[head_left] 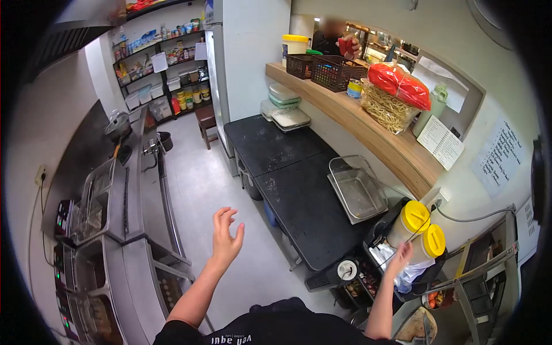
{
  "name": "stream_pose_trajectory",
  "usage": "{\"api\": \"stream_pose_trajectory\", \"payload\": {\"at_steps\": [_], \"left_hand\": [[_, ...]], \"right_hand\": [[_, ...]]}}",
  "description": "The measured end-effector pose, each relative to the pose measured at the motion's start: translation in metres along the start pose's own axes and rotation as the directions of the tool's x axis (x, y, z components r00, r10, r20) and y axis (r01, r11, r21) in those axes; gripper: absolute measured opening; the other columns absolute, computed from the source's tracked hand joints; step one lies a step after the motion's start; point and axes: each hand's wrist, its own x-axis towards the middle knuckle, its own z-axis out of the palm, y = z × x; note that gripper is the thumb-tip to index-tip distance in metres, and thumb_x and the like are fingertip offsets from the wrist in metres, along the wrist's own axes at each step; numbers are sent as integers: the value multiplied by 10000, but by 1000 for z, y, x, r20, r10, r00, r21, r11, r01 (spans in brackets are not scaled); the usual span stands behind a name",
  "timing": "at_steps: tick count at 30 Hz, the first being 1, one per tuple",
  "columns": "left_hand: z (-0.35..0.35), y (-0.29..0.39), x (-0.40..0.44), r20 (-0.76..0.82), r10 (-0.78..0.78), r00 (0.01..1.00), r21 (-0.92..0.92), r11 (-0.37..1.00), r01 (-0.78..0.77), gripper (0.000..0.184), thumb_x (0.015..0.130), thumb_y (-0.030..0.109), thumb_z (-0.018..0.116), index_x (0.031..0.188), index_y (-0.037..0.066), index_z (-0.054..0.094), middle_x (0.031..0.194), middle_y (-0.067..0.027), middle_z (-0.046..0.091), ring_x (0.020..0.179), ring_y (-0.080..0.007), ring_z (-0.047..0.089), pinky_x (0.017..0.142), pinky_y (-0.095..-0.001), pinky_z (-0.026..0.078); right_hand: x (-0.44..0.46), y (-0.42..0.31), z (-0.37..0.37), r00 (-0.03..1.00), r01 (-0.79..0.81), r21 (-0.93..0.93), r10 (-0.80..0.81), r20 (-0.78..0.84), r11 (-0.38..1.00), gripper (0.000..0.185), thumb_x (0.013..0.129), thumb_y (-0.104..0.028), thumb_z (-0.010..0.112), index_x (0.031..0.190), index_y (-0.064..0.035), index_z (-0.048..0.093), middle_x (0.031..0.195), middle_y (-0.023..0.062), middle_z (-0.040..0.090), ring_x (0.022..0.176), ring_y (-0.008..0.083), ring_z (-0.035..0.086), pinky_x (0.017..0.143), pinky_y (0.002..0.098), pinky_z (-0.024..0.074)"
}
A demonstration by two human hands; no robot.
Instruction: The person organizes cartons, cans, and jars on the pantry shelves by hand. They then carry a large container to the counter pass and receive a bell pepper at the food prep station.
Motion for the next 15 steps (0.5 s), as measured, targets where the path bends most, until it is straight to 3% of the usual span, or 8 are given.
{"api": "stream_pose_trajectory", "payload": {"at_steps": [1, 2, 5, 7, 8, 11, 12, 15], "left_hand": [[8, -4, 16, 14, 46, 999, -40, 998, -45, 405, 820, 7, 659, 1204, 16, 531, 1268, -194, 453, 1075, -312, 547, 843, -355, 530], [16, -6, 32, 25, 46, 999, -47, 998, -45, 405, 820, 7, 659, 1204, 16, 531, 1268, -194, 453, 1075, -312, 547, 843, -355, 530], [41, -11, 83, 51, 168, 985, -117, 980, -161, 403, 817, 8, 668, 1200, 7, 542, 1268, -199, 457, 1090, -317, 545, 844, -351, 526], [58, -16, 111, 43, 245, 969, -170, 957, -234, 430, 813, -5, 672, 1218, 20, 528, 1282, -184, 459, 1077, -289, 542, 849, -353, 516], [65, -17, 125, 57, 234, 970, -169, 960, -222, 430, 813, -5, 672, 1218, 20, 528, 1282, -184, 459, 1077, -289, 542, 849, -353, 516], [81, -19, 169, 69, 353, 933, -195, 922, -334, 409, 801, 5, 696, 1186, 18, 559, 1270, -193, 476, 1081, -309, 542, 884, -369, 495], [83, -25, 181, 71, 335, 939, -174, 932, -319, 409, 801, 5, 696, 1186, 18, 559, 1270, -193, 476, 1081, -309, 542, 884, -369, 495], [86, -43, 223, 220, 318, 922, -166, 944, -286, 363, 814, 37, 700, 1158, 35, 584, 1257, -182, 483, 1044, -319, 577, 844, -371, 505]], "right_hand": [[7, -28, 54, 981, -146, 348, 91, 169, 926, 434, 953, -240, 621, 1319, -49, 489, 1185, 106, 594, 1063, 184, 591, 877, 310, 486], [9, -100, 101, 948, -233, 444, 99, 303, 865, 437, 958, -245, 615, 1327, -50, 485, 1208, 111, 592, 1057, 182, 603, 869, 312, 500], [32, -230, 217, 834, -376, 578, -8, 552, 724, 522, 962, -344, 597, 1364, -45, 448, 1257, 164, 569, 1084, 257, 620, 871, 365, 525], [62, -286, 286, 763, -448, 684, -152, 628, 576, 598, 954, -402, 596, 1384, -36, 398, 1245, 178, 568, 1088, 299, 623, 869, 383, 522], [82, -312, 322, 756, -516, 696, -116, 644, 499, 630, 948, -415, 599, 1384, -18, 377, 1211, 193, 569, 1107, 329, 612, 891, 409, 521], [150, -352, 430, 706, -647, 719, -157, 691, 253, 892, 908, -486, 623, 1460, 19, 138, 1321, 316, 387, 1107, 440, 580, 1007, 468, 488], [175, -354, 468, 693, -674, 718, -188, 696, 173, 1016, 884, -519, 638, 1470, 21, 7, 1367, 361, 289, 1177, 484, 512, 1025, 478, 478], [229, -374, 554, 718, -695, 717, -98, 689, -58, 1063, 858, -526, 663, 1491, -37, -37, 1425, 404, 177, 1291, 519, 370, 1024, 593, 429]]}}
